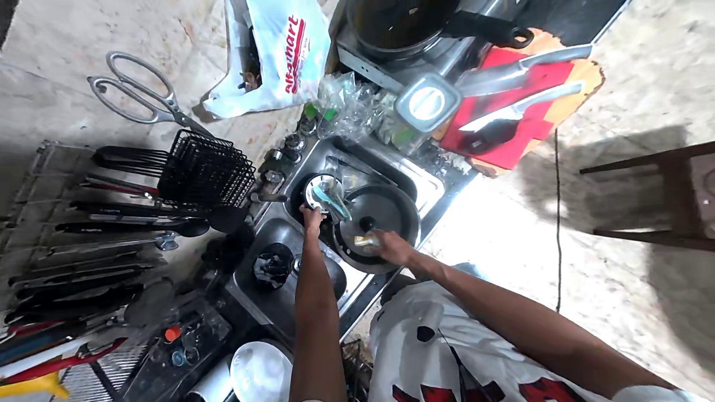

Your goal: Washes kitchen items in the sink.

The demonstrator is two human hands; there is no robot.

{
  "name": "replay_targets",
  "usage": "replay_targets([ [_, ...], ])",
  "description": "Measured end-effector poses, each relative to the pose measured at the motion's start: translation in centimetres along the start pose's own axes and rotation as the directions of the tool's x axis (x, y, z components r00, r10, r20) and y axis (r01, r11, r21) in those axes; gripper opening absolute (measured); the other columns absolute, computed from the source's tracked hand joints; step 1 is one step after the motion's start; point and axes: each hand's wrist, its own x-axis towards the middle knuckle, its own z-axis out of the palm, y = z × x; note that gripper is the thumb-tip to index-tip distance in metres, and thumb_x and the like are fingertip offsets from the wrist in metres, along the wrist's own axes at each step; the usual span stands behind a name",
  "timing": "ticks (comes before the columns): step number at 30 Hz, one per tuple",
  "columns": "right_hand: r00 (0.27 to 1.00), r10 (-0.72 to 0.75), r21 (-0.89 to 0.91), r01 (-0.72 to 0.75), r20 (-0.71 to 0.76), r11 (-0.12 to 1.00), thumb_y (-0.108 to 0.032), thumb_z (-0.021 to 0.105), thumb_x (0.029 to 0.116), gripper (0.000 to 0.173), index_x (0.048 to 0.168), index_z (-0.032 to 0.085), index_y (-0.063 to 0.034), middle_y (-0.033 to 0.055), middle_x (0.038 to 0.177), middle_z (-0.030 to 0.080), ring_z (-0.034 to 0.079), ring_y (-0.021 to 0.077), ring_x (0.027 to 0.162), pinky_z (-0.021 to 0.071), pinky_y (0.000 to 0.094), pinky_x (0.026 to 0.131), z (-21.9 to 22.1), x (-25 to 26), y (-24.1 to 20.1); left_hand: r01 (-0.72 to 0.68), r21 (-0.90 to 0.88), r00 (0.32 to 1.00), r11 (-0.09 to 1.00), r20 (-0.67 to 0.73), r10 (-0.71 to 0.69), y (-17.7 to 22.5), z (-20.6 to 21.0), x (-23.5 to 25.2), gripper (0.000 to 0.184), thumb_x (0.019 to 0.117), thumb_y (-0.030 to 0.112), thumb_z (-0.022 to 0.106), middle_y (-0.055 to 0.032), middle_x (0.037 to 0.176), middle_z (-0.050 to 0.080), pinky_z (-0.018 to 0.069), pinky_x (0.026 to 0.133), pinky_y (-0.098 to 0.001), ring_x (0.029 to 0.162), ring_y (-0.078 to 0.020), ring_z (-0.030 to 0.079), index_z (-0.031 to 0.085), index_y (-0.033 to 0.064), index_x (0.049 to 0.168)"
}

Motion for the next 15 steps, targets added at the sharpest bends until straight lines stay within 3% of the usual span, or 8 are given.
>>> replay_targets([
  [2,1.000,0.010,-0.013,-0.010,0.014,1.000,-0.040,0.067,0.0975,0.048,0.135,0.061,-0.0113,0.0184,0.113,0.070,0.069,0.0356,0.105,0.0535,0.0585,0.095,0.1,-0.1,0.2,0.004,-0.015,1.000,1.000,0.009,-0.004,-0.2,0.0,0.0,0.057,0.0998,0.017,0.057,-0.0182,0.105,0.062,0.0546,0.065,-0.0387,0.072,-0.0220,0.061,0.034,0.0092,0.151],
  [4,1.000,0.016,-0.026,-0.015,0.017,1.000,-0.040,0.067,0.0975,0.049,0.135,0.060,-0.0106,0.0189,0.113,0.070,0.069,0.0360,0.105,0.0534,0.0586,0.095,0.2,-0.4,0.5,0.034,-0.022,0.999,0.999,-0.015,-0.034,-0.3,0.1,0.1,0.056,0.1004,0.024,0.057,-0.0156,0.100,0.062,0.0536,0.063,-0.0357,0.068,-0.0192,0.059,0.035,0.0114,0.151],
  [6,1.000,0.020,-0.035,-0.019,0.016,0.999,-0.040,0.067,0.0973,0.049,0.135,0.060,-0.0099,0.0194,0.114,0.070,0.068,0.0367,0.106,0.0533,0.0586,0.096,0.1,-0.5,0.6,0.061,-0.020,0.997,0.998,-0.052,-0.062,-0.2,0.5,0.5,0.061,0.1021,0.038,0.059,-0.0180,0.109,0.062,0.0539,0.066,-0.0376,0.072,-0.0214,0.060,0.034,0.0137,0.152],
  [9,0.999,0.019,-0.044,-0.018,0.029,0.999,-0.040,0.067,0.0977,0.049,0.135,0.060,-0.0096,0.0197,0.114,0.070,0.068,0.0368,0.107,0.0530,0.0590,0.096,0.1,-0.5,0.9,0.036,0.045,0.992,0.998,-0.125,-0.030,-0.4,1.2,1.4,0.057,0.1067,0.042,0.052,-0.0239,0.118,0.062,0.0579,0.069,-0.0454,0.078,-0.0291,0.066,0.035,0.0091,0.151],
  [11,0.999,0.017,-0.049,-0.016,0.028,0.999,-0.041,0.067,0.0974,0.049,0.135,0.061,-0.0095,0.0193,0.113,0.070,0.069,0.0362,0.106,0.0531,0.0588,0.096,0.2,-0.6,0.9,0.038,0.129,0.987,0.991,-0.160,-0.017,0.2,1.4,1.4,0.055,0.1089,0.037,0.047,-0.0281,0.121,0.062,0.0588,0.076,-0.0522,0.088,-0.0362,0.069,0.031,0.0058,0.152],
  [12,0.999,0.021,-0.054,-0.019,0.027,0.998,-0.041,0.067,0.0973,0.049,0.135,0.061,-0.0097,0.0190,0.114,0.070,0.069,0.0360,0.106,0.0532,0.0587,0.096,0.2,-0.6,0.9,0.053,0.184,0.983,0.982,-0.185,-0.019,0.8,1.5,1.4,0.055,0.1090,0.033,0.048,-0.0302,0.124,0.062,0.0585,0.084,-0.0561,0.099,-0.0403,0.069,0.031,0.0032,0.152],
  [15,0.999,0.039,-0.052,-0.038,0.028,0.998,-0.040,0.067,0.0969,0.051,0.138,0.060,-0.0111,0.0196,0.118,0.069,0.067,0.0371,0.111,0.0522,0.0594,0.099,0.1,-0.9,0.8,0.101,0.423,0.954,0.900,-0.299,0.034,2.7,2.2,0.2,0.054,0.1079,0.032,0.049,-0.0289,0.131,0.062,0.0537,0.098,-0.0569,0.118,-0.0412,0.065,0.037,0.0006,0.150],
])
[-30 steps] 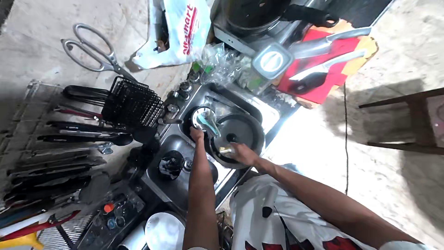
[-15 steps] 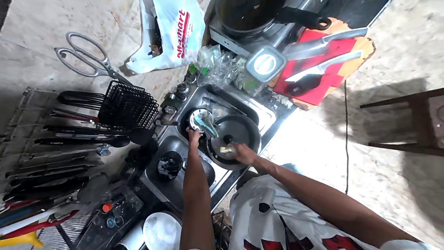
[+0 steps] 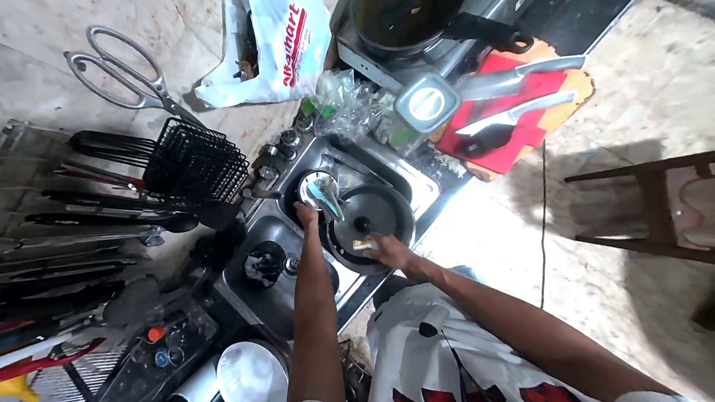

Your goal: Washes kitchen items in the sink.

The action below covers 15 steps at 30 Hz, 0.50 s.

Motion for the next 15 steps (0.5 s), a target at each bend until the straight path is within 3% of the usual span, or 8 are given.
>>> replay_targets([
  [2,1.000,-0.011,0.013,0.012,-0.008,1.000,-0.040,0.068,0.0966,0.051,0.138,0.060,-0.0110,0.0195,0.119,0.069,0.067,0.0369,0.111,0.0522,0.0590,0.099,0.0,0.0,0.2,-0.077,0.138,0.978,0.987,-0.180,0.102,1.3,-0.2,-2.1,0.052,0.1065,0.036,0.050,-0.0238,0.141,0.055,0.0525,0.102,-0.0527,0.126,-0.0376,0.059,0.044,0.0043,0.147],
  [4,1.000,-0.023,0.031,0.024,-0.016,0.999,-0.041,0.067,0.0966,0.051,0.137,0.060,-0.0110,0.0185,0.117,0.070,0.068,0.0356,0.110,0.0528,0.0580,0.099,-0.1,0.1,0.4,-0.232,0.251,0.915,0.940,-0.271,0.298,2.6,0.3,-3.1,0.044,0.1050,0.034,0.051,-0.0207,0.140,0.055,0.0517,0.104,-0.0472,0.127,-0.0343,0.058,0.056,0.0056,0.138],
  [7,0.999,-0.026,0.065,0.028,-0.019,0.997,-0.042,0.067,0.0970,0.050,0.136,0.060,-0.0111,0.0176,0.116,0.071,0.069,0.0334,0.108,0.0534,0.0569,0.098,-0.4,-0.2,0.6,-0.472,0.384,0.855,0.794,-0.021,0.518,5.2,1.7,-3.2,0.040,0.1077,0.034,0.047,-0.0214,0.133,0.061,0.0457,0.111,-0.0500,0.128,-0.0357,0.057,0.069,0.0056,0.126],
  [9,1.000,-0.019,0.074,0.020,-0.022,0.997,-0.043,0.067,0.0969,0.051,0.136,0.060,-0.0112,0.0170,0.115,0.071,0.069,0.0325,0.107,0.0536,0.0562,0.097,-0.7,-0.4,0.6,-0.492,0.435,0.859,0.754,0.101,0.502,6.6,3.0,-2.6,0.039,0.1057,0.035,0.052,-0.0220,0.137,0.060,0.0443,0.112,-0.0515,0.132,-0.0376,0.054,0.070,0.0071,0.126],
  [12,1.000,-0.015,0.075,0.017,-0.028,0.997,-0.043,0.067,0.0977,0.051,0.136,0.060,-0.0101,0.0177,0.116,0.070,0.069,0.0331,0.107,0.0530,0.0559,0.098,-1.3,-0.7,0.8,-0.421,0.489,0.900,0.764,0.125,0.417,7.2,4.7,-1.5,0.038,0.1011,0.035,0.060,-0.0216,0.139,0.057,0.0462,0.109,-0.0531,0.133,-0.0376,0.053,0.070,0.0052,0.124],
  [15,0.999,-0.018,0.083,0.021,-0.045,0.996,-0.043,0.067,0.0975,0.051,0.136,0.060,-0.0107,0.0173,0.116,0.070,0.069,0.0328,0.107,0.0530,0.0555,0.098,-1.5,-0.9,1.1,-0.350,0.438,0.937,0.828,0.168,0.307,7.8,4.2,-1.8,0.041,0.1021,0.035,0.058,-0.0219,0.136,0.061,0.0459,0.110,-0.0535,0.131,-0.0365,0.056,0.068,0.0020,0.124],
])
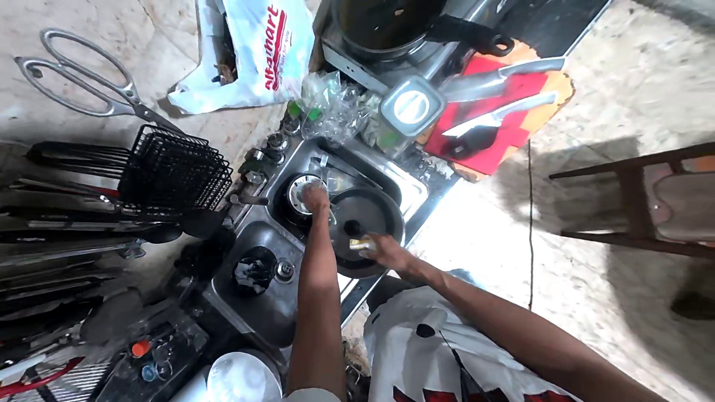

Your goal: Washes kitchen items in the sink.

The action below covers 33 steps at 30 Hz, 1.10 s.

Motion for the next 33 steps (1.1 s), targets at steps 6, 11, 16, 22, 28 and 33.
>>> replay_targets([
  [6,1.000,0.014,-0.005,-0.014,0.017,1.000,-0.042,0.067,0.0980,0.050,0.136,0.060,-0.0103,0.0183,0.115,0.070,0.068,0.0344,0.108,0.0525,0.0567,0.098,-0.7,0.3,-0.5,0.124,-0.385,0.989,0.915,-0.026,-0.145,-3.2,-1.3,-4.2,0.036,0.1061,0.028,0.055,-0.0245,0.118,0.068,0.0512,0.101,-0.0557,0.114,-0.0386,0.065,0.064,-0.0024,0.123],
  [11,0.999,0.021,-0.020,-0.021,0.027,1.000,-0.041,0.066,0.0983,0.050,0.138,0.059,-0.0110,0.0190,0.115,0.070,0.068,0.0361,0.107,0.0528,0.0588,0.097,-0.5,1.2,-0.8,0.210,-0.464,0.968,0.860,-0.023,-0.249,-7.3,0.9,-7.6,0.040,0.1029,0.038,0.060,-0.0211,0.111,0.071,0.0537,0.094,-0.0581,0.105,-0.0370,0.068,0.069,0.0023,0.119],
  [16,1.000,-0.002,-0.006,0.002,0.021,1.000,-0.041,0.068,0.0972,0.049,0.135,0.061,-0.0107,0.0186,0.115,0.070,0.068,0.0353,0.107,0.0529,0.0591,0.097,0.3,1.8,-0.7,0.211,-0.457,0.962,0.864,-0.060,-0.267,-8.3,-0.4,-7.9,0.045,0.1043,0.042,0.056,-0.0226,0.110,0.070,0.0545,0.092,-0.0584,0.103,-0.0381,0.068,0.067,0.0014,0.119],
  [22,0.999,0.014,-0.024,-0.013,0.036,1.000,-0.040,0.067,0.0977,0.050,0.137,0.059,-0.0106,0.0187,0.117,0.070,0.068,0.0350,0.109,0.0525,0.0579,0.098,0.3,1.3,-0.3,0.340,-0.402,0.923,0.850,-0.033,-0.384,-7.7,-1.2,-3.5,0.055,0.0987,0.030,0.064,-0.0252,0.125,0.066,0.0530,0.098,-0.0583,0.118,-0.0404,0.064,0.049,0.0034,0.145],
  [28,0.999,0.029,-0.007,-0.029,0.013,1.000,-0.041,0.067,0.0976,0.050,0.137,0.060,-0.0108,0.0179,0.118,0.070,0.068,0.0341,0.110,0.0522,0.0569,0.099,-0.2,1.0,-0.2,0.325,-0.593,0.932,0.737,0.067,-0.357,-9.8,1.6,-0.4,0.047,0.1051,0.029,0.053,-0.0287,0.126,0.063,0.0549,0.094,-0.0584,0.112,-0.0407,0.066,0.052,-0.0007,0.141],
  [33,0.999,0.037,-0.016,-0.037,0.010,0.999,-0.041,0.067,0.0973,0.050,0.136,0.060,-0.0106,0.0180,0.116,0.070,0.068,0.0351,0.108,0.0528,0.0579,0.097,-0.1,1.1,-0.2,0.192,-0.295,0.949,0.936,-0.189,-0.254,-8.0,0.5,-3.6,0.054,0.1107,0.041,0.037,-0.0250,0.147,0.051,0.0501,0.105,-0.0553,0.130,-0.0397,0.057,0.049,0.0020,0.146],
])
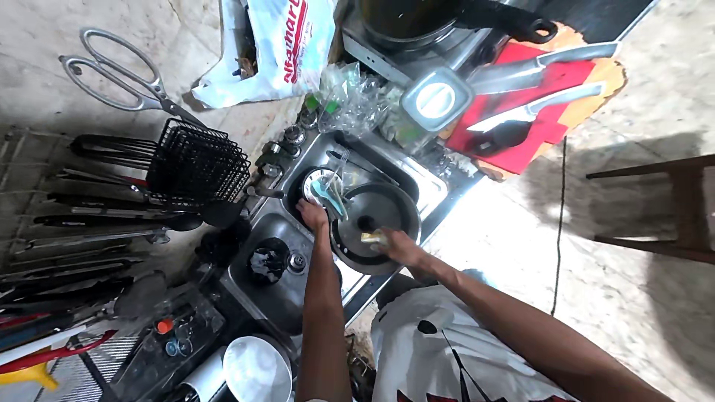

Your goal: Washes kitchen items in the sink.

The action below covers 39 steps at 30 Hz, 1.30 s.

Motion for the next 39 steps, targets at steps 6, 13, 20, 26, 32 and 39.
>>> replay_targets([
  [6,1.000,0.015,-0.029,-0.014,0.027,0.999,-0.042,0.066,0.0980,0.050,0.137,0.059,-0.0115,0.0174,0.119,0.069,0.068,0.0348,0.110,0.0528,0.0569,0.098,0.2,0.3,-0.1,-0.066,0.036,0.974,0.997,-0.216,0.072,2.6,0.5,0.7,0.052,0.1045,0.031,0.054,-0.0207,0.147,0.051,0.0481,0.108,-0.0459,0.134,-0.0350,0.053,0.046,0.0034,0.148],
  [13,1.000,0.017,-0.005,-0.017,0.025,1.000,-0.043,0.067,0.0973,0.052,0.138,0.059,-0.0122,0.0182,0.119,0.069,0.068,0.0351,0.111,0.0520,0.0585,0.099,-0.1,0.3,0.1,0.282,-0.096,0.959,0.955,0.071,-0.276,1.2,1.1,2.9,0.055,0.1091,0.047,0.039,-0.0240,0.129,0.065,0.0519,0.099,-0.0580,0.120,-0.0390,0.064,0.056,0.0056,0.142],
  [20,0.999,0.004,0.003,-0.004,0.035,1.000,-0.041,0.067,0.0971,0.049,0.136,0.060,-0.0117,0.0179,0.118,0.070,0.068,0.0346,0.110,0.0522,0.0578,0.098,0.1,0.4,0.1,0.299,-0.205,0.954,0.932,0.102,-0.283,0.3,2.0,3.3,0.052,0.1105,0.039,0.038,-0.0253,0.134,0.062,0.0515,0.100,-0.0575,0.122,-0.0397,0.062,0.045,0.0049,0.149],
  [26,0.998,0.018,-0.031,-0.016,0.052,0.999,-0.042,0.067,0.0975,0.051,0.137,0.059,-0.0116,0.0183,0.118,0.070,0.068,0.0360,0.110,0.0523,0.0583,0.098,0.0,0.6,0.3,0.276,-0.157,0.961,0.948,0.062,-0.269,2.0,0.4,2.6,0.058,0.1111,0.044,0.031,-0.0244,0.129,0.065,0.0525,0.099,-0.0559,0.120,-0.0385,0.064,0.037,0.0030,0.152],
  [32,0.999,0.006,-0.024,-0.005,0.049,1.000,-0.041,0.067,0.0973,0.050,0.137,0.060,-0.0120,0.0178,0.119,0.070,0.068,0.0352,0.111,0.0524,0.0577,0.099,0.0,0.7,0.1,0.160,-0.233,0.987,0.959,0.031,-0.157,0.5,-1.4,3.0,0.045,0.1072,0.028,0.043,-0.0232,0.127,0.064,0.0561,0.089,-0.0580,0.109,-0.0386,0.067,0.044,0.0107,0.148],
  [39,0.998,0.009,-0.044,-0.006,0.058,0.999,-0.041,0.066,0.0983,0.049,0.137,0.059,-0.0114,0.0184,0.119,0.069,0.068,0.0352,0.111,0.0520,0.0571,0.099,0.1,0.9,-0.1,0.163,-0.151,0.986,0.975,0.063,-0.155,0.9,-2.2,2.3,0.042,0.1091,0.029,0.042,-0.0208,0.117,0.070,0.0552,0.090,-0.0568,0.109,-0.0378,0.069,0.041,0.0123,0.147],
])
